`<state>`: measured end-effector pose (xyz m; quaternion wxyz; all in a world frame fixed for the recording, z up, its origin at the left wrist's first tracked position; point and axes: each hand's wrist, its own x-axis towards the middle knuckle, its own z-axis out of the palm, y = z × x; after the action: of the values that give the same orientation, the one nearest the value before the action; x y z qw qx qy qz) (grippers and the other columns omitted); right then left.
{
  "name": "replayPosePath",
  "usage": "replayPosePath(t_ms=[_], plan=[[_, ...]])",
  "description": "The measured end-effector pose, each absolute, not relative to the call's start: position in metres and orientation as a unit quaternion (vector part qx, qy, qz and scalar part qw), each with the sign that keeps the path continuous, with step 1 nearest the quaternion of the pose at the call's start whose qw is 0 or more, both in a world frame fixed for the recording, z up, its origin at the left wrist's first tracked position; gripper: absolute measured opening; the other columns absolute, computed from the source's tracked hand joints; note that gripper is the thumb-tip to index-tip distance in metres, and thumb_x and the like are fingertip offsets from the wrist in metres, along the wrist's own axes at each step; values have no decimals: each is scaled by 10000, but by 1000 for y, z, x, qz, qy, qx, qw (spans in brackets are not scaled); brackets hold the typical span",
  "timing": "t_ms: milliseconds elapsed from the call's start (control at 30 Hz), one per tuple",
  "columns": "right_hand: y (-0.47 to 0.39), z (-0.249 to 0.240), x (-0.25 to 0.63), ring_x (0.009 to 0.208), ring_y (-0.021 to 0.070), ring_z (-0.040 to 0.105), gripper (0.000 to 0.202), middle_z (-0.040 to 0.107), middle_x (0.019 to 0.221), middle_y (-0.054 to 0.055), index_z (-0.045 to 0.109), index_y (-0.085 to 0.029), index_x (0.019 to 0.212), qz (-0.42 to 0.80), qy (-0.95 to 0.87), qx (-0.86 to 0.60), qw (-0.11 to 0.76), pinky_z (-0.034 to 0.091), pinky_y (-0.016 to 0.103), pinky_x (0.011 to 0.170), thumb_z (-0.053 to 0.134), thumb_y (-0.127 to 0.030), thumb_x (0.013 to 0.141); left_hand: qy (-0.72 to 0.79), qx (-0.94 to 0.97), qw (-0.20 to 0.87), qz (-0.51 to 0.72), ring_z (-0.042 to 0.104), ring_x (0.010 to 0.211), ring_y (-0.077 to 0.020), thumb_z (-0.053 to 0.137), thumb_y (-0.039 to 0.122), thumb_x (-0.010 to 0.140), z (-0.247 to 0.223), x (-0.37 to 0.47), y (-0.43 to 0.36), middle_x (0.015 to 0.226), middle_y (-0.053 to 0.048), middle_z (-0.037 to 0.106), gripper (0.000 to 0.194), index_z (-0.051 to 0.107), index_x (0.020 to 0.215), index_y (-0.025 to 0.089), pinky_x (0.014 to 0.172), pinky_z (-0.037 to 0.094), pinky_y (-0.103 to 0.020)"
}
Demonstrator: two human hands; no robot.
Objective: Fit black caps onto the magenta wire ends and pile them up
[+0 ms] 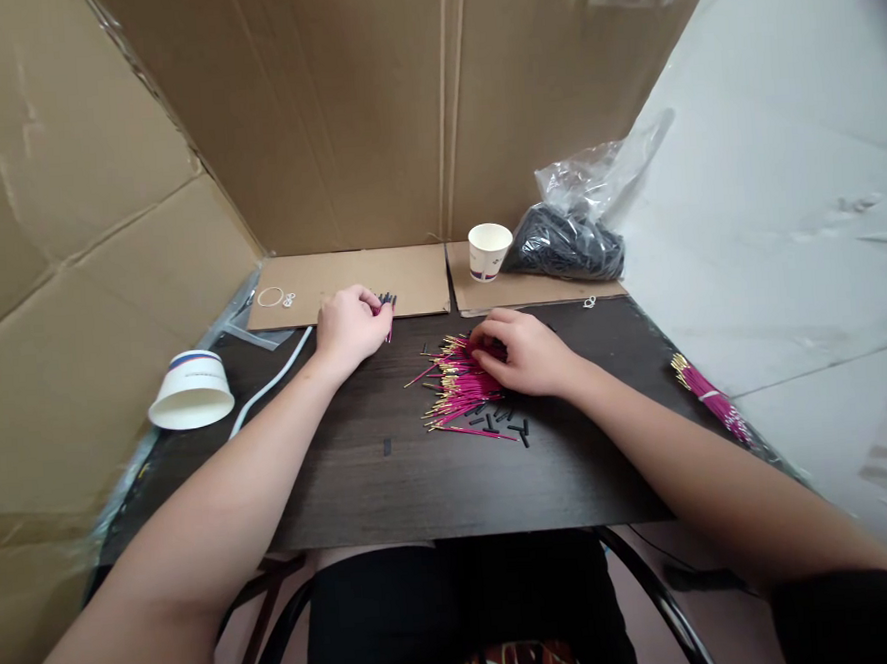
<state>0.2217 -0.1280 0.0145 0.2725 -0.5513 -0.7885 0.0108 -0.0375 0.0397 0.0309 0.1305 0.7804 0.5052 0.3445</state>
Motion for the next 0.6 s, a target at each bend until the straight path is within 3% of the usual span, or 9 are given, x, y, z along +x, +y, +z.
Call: replayPosePath(t_ms=[333, 600], plan=[[-124, 11, 225, 848, 215, 658, 149, 717, 966, 100, 819, -137, 1019, 19, -779, -570, 261, 488, 370, 805, 689, -209, 1013, 229, 900, 150, 340, 577, 697, -157, 749, 229, 872, 21, -22, 2, 785, -29, 686, 66, 735, 835, 176, 710, 455, -332], [-124, 10, 226, 814, 200, 618, 63, 695, 921, 77, 754, -164, 919, 4, -780, -565, 269, 451, 347, 766, 693, -154, 929, 187, 911, 204, 305, 576, 691, -154, 760, 206, 864, 17, -19, -8, 811, -28, 711, 25, 763, 871, 183, 681, 455, -328]])
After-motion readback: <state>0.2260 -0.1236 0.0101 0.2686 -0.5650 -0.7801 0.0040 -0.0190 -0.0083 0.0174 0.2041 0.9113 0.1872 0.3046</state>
